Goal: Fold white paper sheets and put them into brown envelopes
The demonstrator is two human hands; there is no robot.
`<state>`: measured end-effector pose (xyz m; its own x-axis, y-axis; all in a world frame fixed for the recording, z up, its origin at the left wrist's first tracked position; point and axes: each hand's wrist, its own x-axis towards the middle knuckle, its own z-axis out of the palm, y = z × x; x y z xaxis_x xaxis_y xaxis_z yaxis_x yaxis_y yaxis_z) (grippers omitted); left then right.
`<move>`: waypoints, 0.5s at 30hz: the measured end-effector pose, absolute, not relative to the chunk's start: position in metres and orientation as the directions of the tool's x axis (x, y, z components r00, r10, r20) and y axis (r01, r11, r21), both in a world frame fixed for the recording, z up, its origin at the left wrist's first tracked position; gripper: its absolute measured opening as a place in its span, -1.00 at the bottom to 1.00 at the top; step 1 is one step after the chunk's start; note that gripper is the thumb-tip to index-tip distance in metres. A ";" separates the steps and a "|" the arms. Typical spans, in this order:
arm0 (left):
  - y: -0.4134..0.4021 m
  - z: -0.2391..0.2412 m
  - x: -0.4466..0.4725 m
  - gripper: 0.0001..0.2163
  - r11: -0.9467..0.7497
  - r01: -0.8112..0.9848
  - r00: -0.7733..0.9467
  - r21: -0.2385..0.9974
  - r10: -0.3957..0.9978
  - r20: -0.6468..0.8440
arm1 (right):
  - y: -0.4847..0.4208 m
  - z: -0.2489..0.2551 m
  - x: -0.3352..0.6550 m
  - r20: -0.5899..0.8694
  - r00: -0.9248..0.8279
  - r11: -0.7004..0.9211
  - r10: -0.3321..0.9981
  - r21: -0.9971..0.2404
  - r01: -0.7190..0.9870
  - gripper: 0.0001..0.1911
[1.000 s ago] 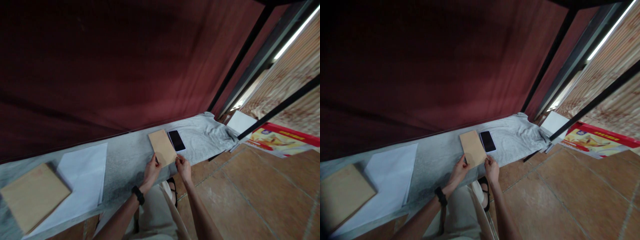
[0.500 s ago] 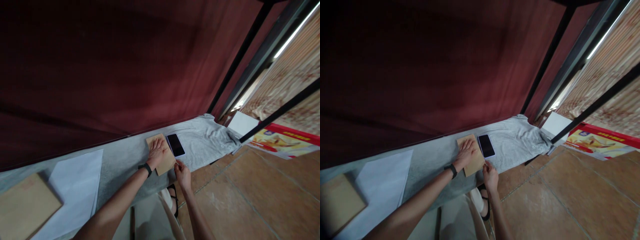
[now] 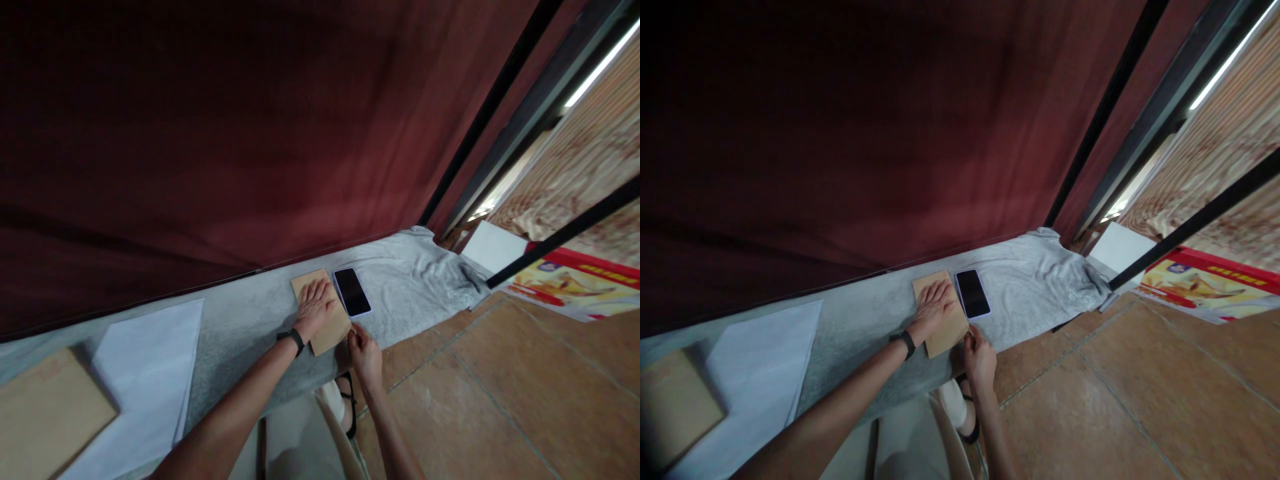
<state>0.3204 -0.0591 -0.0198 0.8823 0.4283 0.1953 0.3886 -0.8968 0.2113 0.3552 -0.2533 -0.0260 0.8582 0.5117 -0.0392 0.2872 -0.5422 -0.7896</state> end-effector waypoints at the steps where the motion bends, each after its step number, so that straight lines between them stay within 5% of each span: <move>1: -0.059 -0.020 0.320 -0.48 -0.896 0.387 0.883 0.215 0.428 0.194 | -0.253 -0.026 0.355 -0.036 0.859 -0.543 0.511 -0.788 0.290 -0.54; 15: -0.077 -0.008 0.304 -0.50 -0.885 0.406 0.870 0.229 0.451 0.198 | -0.255 -0.022 0.353 -0.018 0.856 -0.570 0.517 -0.753 0.328 -0.51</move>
